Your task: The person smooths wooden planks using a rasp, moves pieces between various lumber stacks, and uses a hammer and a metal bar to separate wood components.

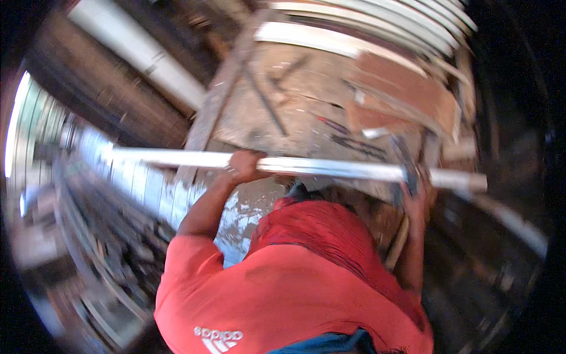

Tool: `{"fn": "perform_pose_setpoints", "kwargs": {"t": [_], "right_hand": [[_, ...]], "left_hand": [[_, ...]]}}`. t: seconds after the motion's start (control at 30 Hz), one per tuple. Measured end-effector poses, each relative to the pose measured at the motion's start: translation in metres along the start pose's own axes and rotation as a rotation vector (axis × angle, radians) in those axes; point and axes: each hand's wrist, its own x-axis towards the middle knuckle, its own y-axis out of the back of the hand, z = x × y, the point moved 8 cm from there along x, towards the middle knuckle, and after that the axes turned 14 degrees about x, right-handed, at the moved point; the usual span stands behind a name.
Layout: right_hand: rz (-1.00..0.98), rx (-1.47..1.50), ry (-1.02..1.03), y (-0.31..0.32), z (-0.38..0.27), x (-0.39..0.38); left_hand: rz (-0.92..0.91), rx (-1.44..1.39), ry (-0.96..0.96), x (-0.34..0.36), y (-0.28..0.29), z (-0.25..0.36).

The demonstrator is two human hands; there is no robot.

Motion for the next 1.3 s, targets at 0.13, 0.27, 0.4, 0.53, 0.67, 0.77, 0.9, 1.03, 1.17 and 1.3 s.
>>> {"fn": "perform_pose_setpoints", "kwargs": {"t": [0.13,0.27,0.4,0.53,0.67,0.77,0.9,1.03,1.17,1.3], "right_hand": [[0.221,-0.088,0.118,-0.002,-0.049,-0.016],[0.387,0.339,-0.299,0.013,0.001,-0.064],[0.656,0.425,-0.458,0.041,0.063,-0.118],[0.829,0.003,-0.12,0.094,0.045,-0.116],[0.679,0.2,-0.38,0.121,0.086,-0.091],[0.461,0.155,-0.462,0.116,0.084,-0.075],[0.124,0.168,-0.266,0.092,0.072,-0.064],[0.075,0.035,-0.194,0.106,0.089,-0.063],[0.297,0.39,-0.319,0.149,0.139,-0.043],[0.309,0.585,-0.458,0.164,0.158,-0.029]], "left_hand": [[0.025,-0.022,0.001,-0.015,-0.003,0.001],[0.056,-0.052,-0.076,-0.02,0.015,0.017],[0.04,-0.274,-0.069,0.012,0.022,0.033],[0.146,-0.206,-0.144,0.046,0.032,0.078],[0.213,-0.355,-0.047,0.079,0.037,0.14],[0.156,-0.379,0.001,0.095,0.03,0.175],[0.071,-0.368,0.215,0.098,0.004,0.169],[0.072,-0.346,0.284,0.095,0.007,0.173],[0.05,-0.322,0.26,0.098,0.008,0.179],[0.047,-0.249,0.342,0.1,0.013,0.182]]}}
